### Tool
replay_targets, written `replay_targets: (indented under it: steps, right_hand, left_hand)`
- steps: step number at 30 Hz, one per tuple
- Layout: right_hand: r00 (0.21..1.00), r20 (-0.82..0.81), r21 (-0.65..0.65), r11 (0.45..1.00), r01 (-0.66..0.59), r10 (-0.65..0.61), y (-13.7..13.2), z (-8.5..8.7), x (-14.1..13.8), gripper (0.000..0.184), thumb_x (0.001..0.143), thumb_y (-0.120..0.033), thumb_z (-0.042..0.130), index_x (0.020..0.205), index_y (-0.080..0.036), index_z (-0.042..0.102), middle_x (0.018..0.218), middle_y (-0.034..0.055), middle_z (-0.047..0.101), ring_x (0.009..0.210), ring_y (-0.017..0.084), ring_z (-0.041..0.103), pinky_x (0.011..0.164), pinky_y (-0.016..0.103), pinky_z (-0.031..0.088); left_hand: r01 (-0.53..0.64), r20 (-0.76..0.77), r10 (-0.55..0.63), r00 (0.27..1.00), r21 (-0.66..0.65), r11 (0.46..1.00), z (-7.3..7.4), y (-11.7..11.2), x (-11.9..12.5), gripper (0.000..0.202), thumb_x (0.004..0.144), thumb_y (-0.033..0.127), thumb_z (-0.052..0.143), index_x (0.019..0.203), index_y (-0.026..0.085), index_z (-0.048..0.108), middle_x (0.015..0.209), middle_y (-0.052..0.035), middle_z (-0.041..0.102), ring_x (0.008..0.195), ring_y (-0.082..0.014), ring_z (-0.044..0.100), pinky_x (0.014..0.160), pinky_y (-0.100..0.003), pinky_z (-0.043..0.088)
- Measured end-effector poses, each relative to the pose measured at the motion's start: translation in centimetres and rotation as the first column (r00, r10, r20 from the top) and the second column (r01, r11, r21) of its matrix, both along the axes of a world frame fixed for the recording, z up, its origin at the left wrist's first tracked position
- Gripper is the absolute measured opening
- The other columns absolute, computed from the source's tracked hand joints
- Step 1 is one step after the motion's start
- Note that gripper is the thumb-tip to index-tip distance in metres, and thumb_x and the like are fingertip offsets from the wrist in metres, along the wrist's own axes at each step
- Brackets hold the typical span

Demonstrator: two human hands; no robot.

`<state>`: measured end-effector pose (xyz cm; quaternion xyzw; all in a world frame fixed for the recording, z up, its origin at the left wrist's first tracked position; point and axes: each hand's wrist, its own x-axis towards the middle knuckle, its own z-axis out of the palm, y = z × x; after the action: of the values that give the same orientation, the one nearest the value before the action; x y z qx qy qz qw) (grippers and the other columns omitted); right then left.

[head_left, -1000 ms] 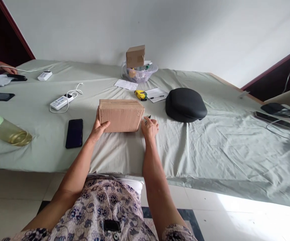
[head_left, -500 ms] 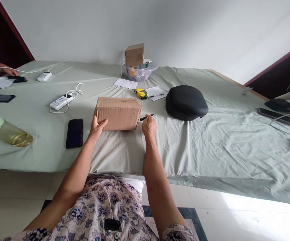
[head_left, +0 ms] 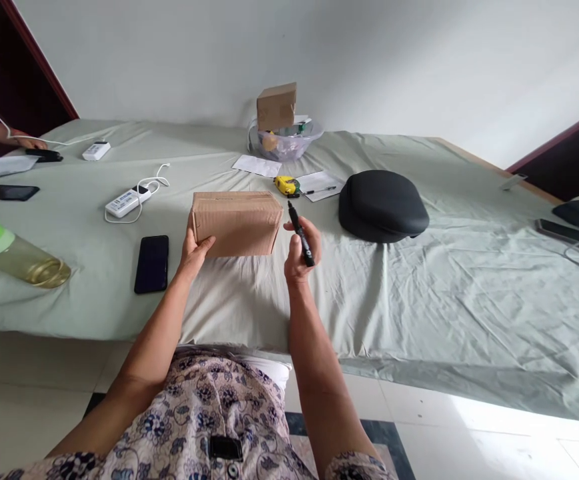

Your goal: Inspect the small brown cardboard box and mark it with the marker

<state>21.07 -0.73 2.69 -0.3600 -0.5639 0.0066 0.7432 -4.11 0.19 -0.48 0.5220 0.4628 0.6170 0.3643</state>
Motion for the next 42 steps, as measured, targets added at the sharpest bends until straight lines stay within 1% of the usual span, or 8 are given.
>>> replay_targets:
  steps: [4, 7, 12, 25, 31, 34, 38, 42]
  right_hand:
    - [0.989, 0.143, 0.030, 0.999, 0.023, -0.027, -0.2, 0.2, -0.5, 0.017, 0.100, -0.040, 0.060, 0.105, -0.024, 0.066, 0.088, 0.0027, 0.072, 0.085, 0.019, 0.071, 0.081, 0.037, 0.057]
    - [0.985, 0.166, -0.016, 0.999, 0.047, -0.043, -0.3, 0.2, -0.8, 0.022, 0.101, -0.044, 0.058, 0.095, -0.024, 0.065, 0.082, 0.0018, 0.068, 0.078, 0.019, 0.068, 0.078, 0.038, 0.055]
    - [0.987, 0.151, 0.028, 0.998, 0.061, -0.064, -0.4, 0.2, -0.8, 0.022, 0.103, -0.043, 0.056, 0.097, -0.024, 0.066, 0.085, 0.0018, 0.069, 0.077, 0.019, 0.066, 0.082, 0.040, 0.052]
    - [0.953, 0.296, -0.107, 0.989, 0.100, -0.064, 0.1, -0.3, -0.8, 0.028, 0.101, -0.046, 0.049, 0.093, -0.025, 0.066, 0.083, 0.0023, 0.070, 0.076, 0.019, 0.064, 0.086, 0.040, 0.050]
    - [0.960, 0.157, -0.065, 0.968, 0.243, -0.231, 0.3, -0.4, 0.2, 0.027, 0.101, -0.039, 0.049, 0.086, -0.024, 0.064, 0.079, 0.0028, 0.066, 0.073, 0.020, 0.061, 0.082, 0.041, 0.048]
    - [0.976, 0.126, -0.078, 0.979, 0.189, -0.179, 0.4, -0.5, 0.4, 0.025, 0.102, -0.042, 0.050, 0.094, -0.023, 0.066, 0.087, 0.0042, 0.068, 0.079, 0.021, 0.063, 0.082, 0.040, 0.049]
    - [0.968, 0.235, -0.066, 0.993, 0.102, -0.084, 0.3, -0.7, -0.2, 0.028, 0.101, -0.046, 0.053, 0.092, -0.024, 0.067, 0.083, 0.0024, 0.067, 0.075, 0.019, 0.062, 0.080, 0.038, 0.050]
    - [0.970, 0.180, -0.069, 0.981, 0.181, -0.166, 0.4, -0.8, -0.1, 0.030, 0.102, -0.044, 0.051, 0.085, -0.023, 0.065, 0.079, 0.0023, 0.066, 0.071, 0.018, 0.060, 0.083, 0.040, 0.050]
  left_hand:
    - [-0.006, -0.019, 0.006, 1.000, 0.017, 1.000, 0.1, 0.0, 0.0, 0.094, 0.072, 0.071, 0.083, 0.147, 0.025, 0.050, 0.141, -0.0145, 0.067, 0.132, -0.0324, 0.064, 0.117, -0.047, 0.049]
    - [-0.012, -0.008, 0.012, 1.000, 0.015, 1.000, 0.1, 0.1, 0.0, 0.093, 0.072, 0.071, 0.084, 0.145, 0.024, 0.051, 0.143, -0.0147, 0.066, 0.134, -0.0323, 0.063, 0.119, -0.048, 0.048]
    - [-0.013, -0.002, 0.013, 1.000, -0.014, 1.000, 0.0, 0.1, 0.0, 0.088, 0.072, 0.068, 0.084, 0.142, 0.024, 0.052, 0.141, -0.0146, 0.067, 0.133, -0.0326, 0.064, 0.117, -0.049, 0.050]
    - [-0.044, -0.059, 0.044, 0.997, 0.006, 0.999, 0.3, 0.0, 0.1, 0.086, 0.075, 0.066, 0.082, 0.145, 0.025, 0.052, 0.142, -0.0141, 0.066, 0.133, -0.0326, 0.064, 0.118, -0.049, 0.049]
    - [-0.027, -0.063, 0.027, 0.998, -0.005, 1.000, -0.1, 0.1, 0.0, 0.088, 0.076, 0.069, 0.080, 0.147, 0.025, 0.050, 0.141, -0.0149, 0.066, 0.134, -0.0335, 0.063, 0.116, -0.050, 0.050]
    - [-0.035, -0.054, 0.035, 0.998, -0.004, 0.999, -0.2, 0.2, 0.0, 0.090, 0.074, 0.071, 0.081, 0.145, 0.025, 0.050, 0.141, -0.0146, 0.066, 0.133, -0.0331, 0.063, 0.117, -0.049, 0.049]
    - [-0.039, -0.040, 0.038, 0.998, -0.017, 0.999, 0.0, 0.1, 0.1, 0.088, 0.072, 0.070, 0.083, 0.141, 0.024, 0.052, 0.138, -0.0144, 0.067, 0.130, -0.0326, 0.064, 0.116, -0.049, 0.050]
    - [-0.066, -0.027, 0.065, 0.998, -0.026, 0.997, 0.0, 0.1, 0.1, 0.080, 0.072, 0.063, 0.085, 0.135, 0.023, 0.054, 0.136, -0.0135, 0.067, 0.128, -0.0314, 0.065, 0.114, -0.047, 0.050]
